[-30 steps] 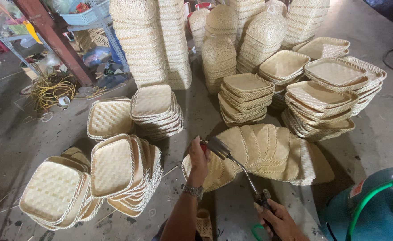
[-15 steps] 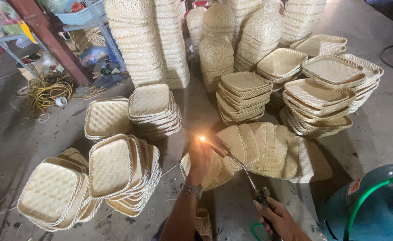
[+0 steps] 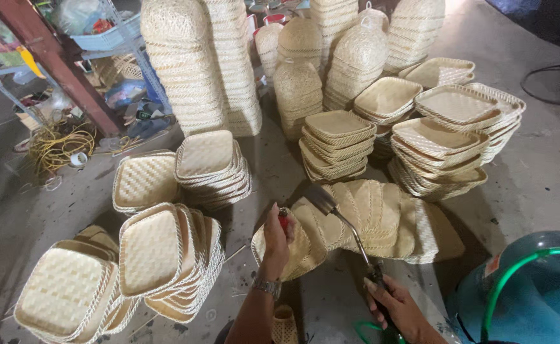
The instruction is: The person holds a woven bamboo tray and passes a gas-powered blowtorch over its surface and edges.
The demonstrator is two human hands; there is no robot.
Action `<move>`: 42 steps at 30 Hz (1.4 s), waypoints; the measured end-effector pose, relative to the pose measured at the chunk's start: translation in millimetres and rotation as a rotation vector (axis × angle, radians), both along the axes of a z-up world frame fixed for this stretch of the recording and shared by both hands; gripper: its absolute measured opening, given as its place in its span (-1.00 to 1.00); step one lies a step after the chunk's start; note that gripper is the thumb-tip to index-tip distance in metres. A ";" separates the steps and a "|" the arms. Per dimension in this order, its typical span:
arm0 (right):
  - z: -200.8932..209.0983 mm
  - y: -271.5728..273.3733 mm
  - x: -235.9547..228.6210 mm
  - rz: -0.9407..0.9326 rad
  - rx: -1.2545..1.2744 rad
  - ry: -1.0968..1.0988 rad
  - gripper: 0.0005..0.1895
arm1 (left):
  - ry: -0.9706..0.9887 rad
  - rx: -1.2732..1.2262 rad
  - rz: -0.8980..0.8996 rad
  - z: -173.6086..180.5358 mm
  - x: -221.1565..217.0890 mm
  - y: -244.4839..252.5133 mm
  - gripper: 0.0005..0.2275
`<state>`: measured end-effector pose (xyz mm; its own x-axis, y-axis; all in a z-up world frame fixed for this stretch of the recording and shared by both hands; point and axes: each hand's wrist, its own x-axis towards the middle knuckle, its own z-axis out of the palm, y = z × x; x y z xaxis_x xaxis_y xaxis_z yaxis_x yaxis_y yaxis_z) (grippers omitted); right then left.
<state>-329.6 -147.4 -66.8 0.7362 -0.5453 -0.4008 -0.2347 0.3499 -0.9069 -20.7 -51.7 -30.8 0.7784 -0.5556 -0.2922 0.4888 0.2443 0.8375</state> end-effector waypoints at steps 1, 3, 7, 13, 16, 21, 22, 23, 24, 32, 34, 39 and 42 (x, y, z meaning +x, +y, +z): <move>7.6 -1.9 -0.6 0.003 -0.006 0.040 -0.66 | -0.028 -0.007 -0.023 0.8 -1.7 0.5 -0.50; 17.4 -1.3 -2.5 0.015 -0.010 0.119 -0.58 | -0.083 -0.017 -0.063 2.0 -3.6 3.5 -0.43; 20.5 4.8 -5.3 0.047 -0.021 0.156 -0.64 | -0.070 -0.024 0.000 11.9 -0.1 -2.5 -0.51; 1.7 16.0 0.5 0.040 -0.039 0.268 -0.64 | -0.149 0.037 0.082 24.6 -13.1 -11.7 -0.52; -3.1 20.9 3.4 0.058 -0.121 0.305 -0.62 | -0.225 0.019 0.146 13.5 -16.7 -18.0 -0.53; -2.7 27.4 1.9 0.072 -0.093 0.174 -0.61 | -0.176 -0.054 0.211 -35.3 2.0 -36.1 -0.59; -2.7 27.3 2.7 0.067 -0.085 0.184 -0.62 | -0.531 0.149 0.320 -44.6 8.0 -40.9 -0.72; -3.0 27.1 3.4 0.061 -0.078 0.193 -0.63 | -0.885 0.357 0.425 -52.9 13.0 -44.8 -0.81; -4.2 27.9 4.3 0.056 -0.068 0.202 -0.64 | -1.239 0.571 0.524 -60.1 16.9 -46.3 -0.79; -6.2 24.1 6.4 0.055 -0.073 0.200 -0.67 | -0.551 0.037 0.349 -50.6 9.9 -36.6 -0.71; 2.9 22.0 8.8 0.028 -0.072 0.195 -0.67 | -0.075 -0.145 0.158 -33.3 -2.1 -29.5 -0.65; 35.6 7.1 8.2 -0.113 -0.094 0.168 -0.62 | -0.234 0.118 -0.051 3.4 -67.1 2.4 -0.71; 58.6 -11.6 3.7 -0.153 -0.202 0.037 -0.65 | -0.197 0.149 -0.157 25.4 -113.2 11.1 -0.80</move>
<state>-325.9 -158.9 -8.2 0.6257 -0.7212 -0.2973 -0.2270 0.1963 -0.9539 -133.9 -40.6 -5.3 0.7362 -0.6360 -0.2316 0.3357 0.0460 0.9409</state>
